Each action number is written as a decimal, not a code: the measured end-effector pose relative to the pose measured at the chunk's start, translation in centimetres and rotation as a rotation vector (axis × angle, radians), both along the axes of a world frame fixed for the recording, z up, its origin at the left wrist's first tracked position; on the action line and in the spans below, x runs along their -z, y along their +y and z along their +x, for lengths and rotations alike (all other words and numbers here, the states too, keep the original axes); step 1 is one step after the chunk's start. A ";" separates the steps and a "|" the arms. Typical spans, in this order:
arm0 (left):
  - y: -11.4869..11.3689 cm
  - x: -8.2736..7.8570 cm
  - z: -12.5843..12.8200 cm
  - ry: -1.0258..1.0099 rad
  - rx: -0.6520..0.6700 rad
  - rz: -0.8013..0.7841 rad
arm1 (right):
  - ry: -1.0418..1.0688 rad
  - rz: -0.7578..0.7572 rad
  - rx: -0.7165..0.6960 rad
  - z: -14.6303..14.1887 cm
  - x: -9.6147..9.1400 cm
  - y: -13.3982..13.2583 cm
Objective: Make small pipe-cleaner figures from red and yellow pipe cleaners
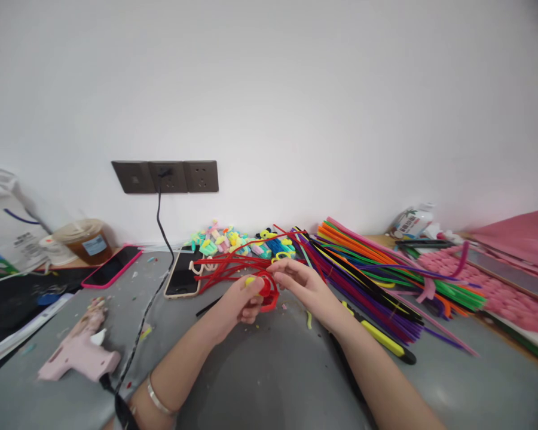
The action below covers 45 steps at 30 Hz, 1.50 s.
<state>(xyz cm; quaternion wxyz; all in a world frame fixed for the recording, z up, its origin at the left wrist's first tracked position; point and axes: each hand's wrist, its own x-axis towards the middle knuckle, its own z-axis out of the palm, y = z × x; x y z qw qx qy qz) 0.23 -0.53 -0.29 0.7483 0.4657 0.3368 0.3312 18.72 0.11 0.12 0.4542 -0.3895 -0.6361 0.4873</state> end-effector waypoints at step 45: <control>-0.4 -0.1 0.0 0.074 0.137 0.053 | -0.114 0.031 -0.102 -0.3 -1.0 -0.9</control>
